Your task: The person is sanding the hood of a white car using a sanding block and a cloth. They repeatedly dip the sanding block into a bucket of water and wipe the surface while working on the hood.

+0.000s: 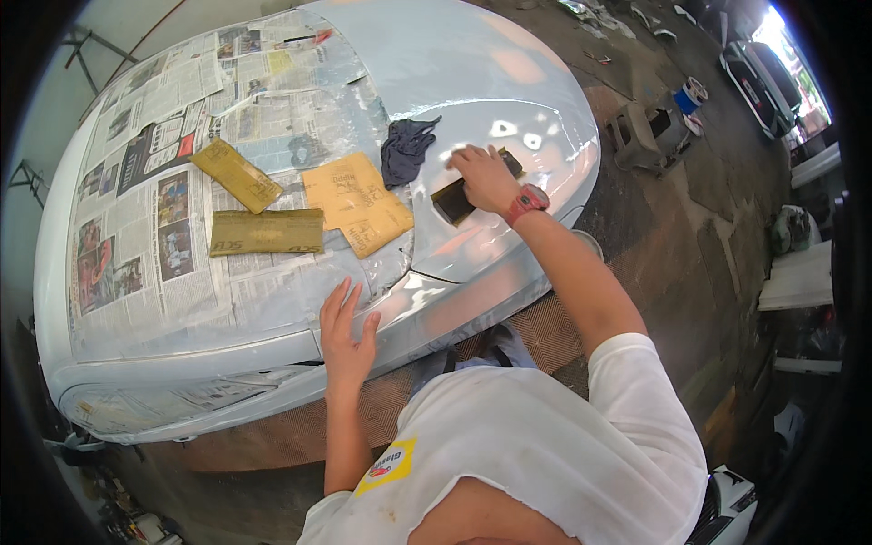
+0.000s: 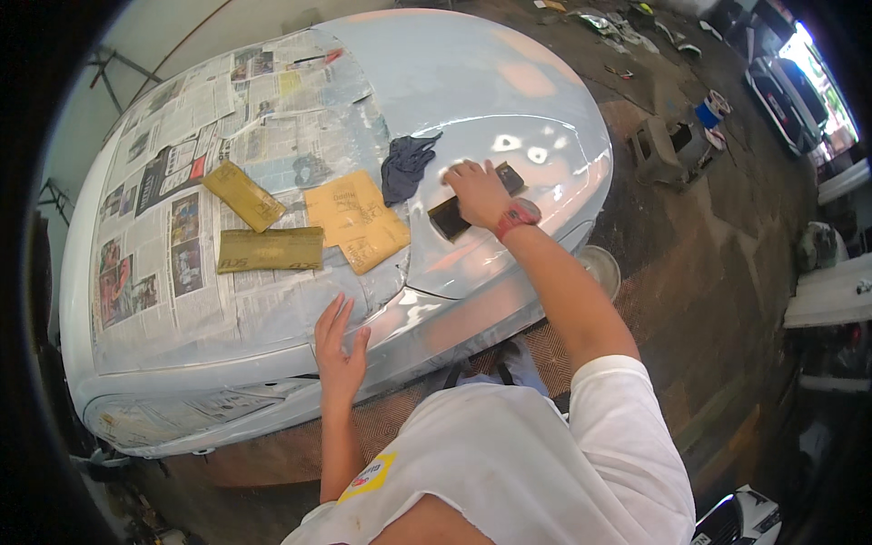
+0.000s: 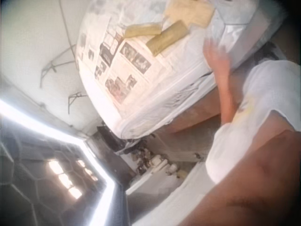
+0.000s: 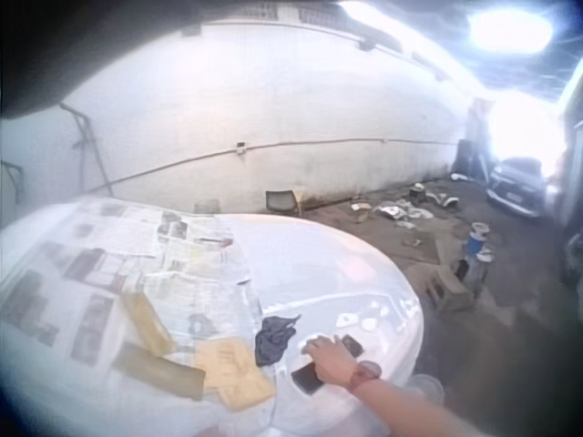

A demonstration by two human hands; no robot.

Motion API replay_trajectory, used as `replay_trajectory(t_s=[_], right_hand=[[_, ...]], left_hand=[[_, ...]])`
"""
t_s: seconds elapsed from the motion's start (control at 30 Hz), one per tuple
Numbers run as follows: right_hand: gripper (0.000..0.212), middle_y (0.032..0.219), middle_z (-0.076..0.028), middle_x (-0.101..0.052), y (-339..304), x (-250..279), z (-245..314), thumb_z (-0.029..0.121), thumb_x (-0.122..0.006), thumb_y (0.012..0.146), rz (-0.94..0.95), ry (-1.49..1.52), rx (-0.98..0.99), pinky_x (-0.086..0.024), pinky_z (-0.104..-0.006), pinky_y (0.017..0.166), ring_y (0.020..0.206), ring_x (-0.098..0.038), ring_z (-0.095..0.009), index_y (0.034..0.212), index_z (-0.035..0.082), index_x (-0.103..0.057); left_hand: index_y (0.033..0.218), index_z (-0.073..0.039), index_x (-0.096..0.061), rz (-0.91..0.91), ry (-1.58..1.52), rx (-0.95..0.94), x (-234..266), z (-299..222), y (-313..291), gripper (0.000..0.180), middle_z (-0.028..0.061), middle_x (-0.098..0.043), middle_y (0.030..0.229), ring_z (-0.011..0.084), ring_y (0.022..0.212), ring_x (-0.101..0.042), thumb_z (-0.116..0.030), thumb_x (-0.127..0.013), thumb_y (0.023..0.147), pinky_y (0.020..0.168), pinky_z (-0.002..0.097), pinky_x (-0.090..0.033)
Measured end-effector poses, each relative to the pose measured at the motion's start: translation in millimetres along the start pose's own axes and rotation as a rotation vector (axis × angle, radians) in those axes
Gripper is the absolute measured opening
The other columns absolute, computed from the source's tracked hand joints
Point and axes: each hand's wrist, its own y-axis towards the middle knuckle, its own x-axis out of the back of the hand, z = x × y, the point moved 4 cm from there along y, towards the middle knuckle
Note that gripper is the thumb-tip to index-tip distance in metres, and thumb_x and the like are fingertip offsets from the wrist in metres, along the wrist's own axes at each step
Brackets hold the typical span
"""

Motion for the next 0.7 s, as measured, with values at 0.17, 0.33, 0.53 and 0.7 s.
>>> replay_trajectory(t_s=[0.17, 0.33, 0.53, 0.7], right_hand=[[0.09, 0.173, -0.023, -0.034, 91.4, 4.0, 51.4, 0.051, -0.092, 0.081, -0.026, 0.296, -0.164, -0.04, -0.071, 0.118, 0.156, -0.035, -0.052, 0.16, 0.031, -0.053], [0.069, 0.161, -0.024, -0.046, 110.6, -67.5, 37.0, 0.046, -0.088, 0.086, -0.17, 0.294, -0.118, -0.043, -0.0677, 0.117, 0.154, -0.039, -0.052, 0.146, 0.023, -0.064], [0.031, 0.104, -0.021, -0.076, 88.9, -38.3, -22.2, 0.028, -0.084, 0.089, -0.692, 1.3, -0.557, -0.061, -0.0422, 0.089, 0.101, -0.077, -0.037, 0.108, 0.003, -0.076], [0.037, 0.088, -0.02, -0.079, 69.8, 5.5, -43.2, 0.029, -0.086, 0.08, -0.582, 1.501, -0.578, -0.062, -0.0416, 0.083, 0.084, -0.078, -0.034, 0.098, -0.001, -0.077]], left_hand=[[0.147, -0.005, -0.068, 0.048, 0.038, -0.009, 1.0, -22.7, 7.2, 0.051, 0.0166, -0.06, 0.157, 0.0397, 0.142, -0.056, -0.019, -0.078, 0.099, 0.12, 0.0492, -0.043], [0.147, -0.007, -0.068, 0.194, -0.025, -0.088, -45.0, -68.6, 30.2, 0.052, 0.0164, -0.059, 0.158, 0.039, 0.144, -0.055, -0.016, -0.079, 0.097, 0.12, 0.0488, -0.043], [0.148, -0.007, -0.066, 0.328, 0.149, -0.218, -125.1, -95.6, 93.9, 0.054, 0.0182, -0.061, 0.154, 0.043, 0.142, -0.055, -0.016, -0.079, 0.096, 0.121, 0.052, -0.042], [0.146, -0.008, -0.066, 0.477, 0.558, -0.518, -227.2, -84.6, 179.2, 0.061, 0.0236, -0.064, 0.145, 0.0461, 0.137, -0.056, -0.023, -0.083, 0.09, 0.117, 0.0547, -0.045]])
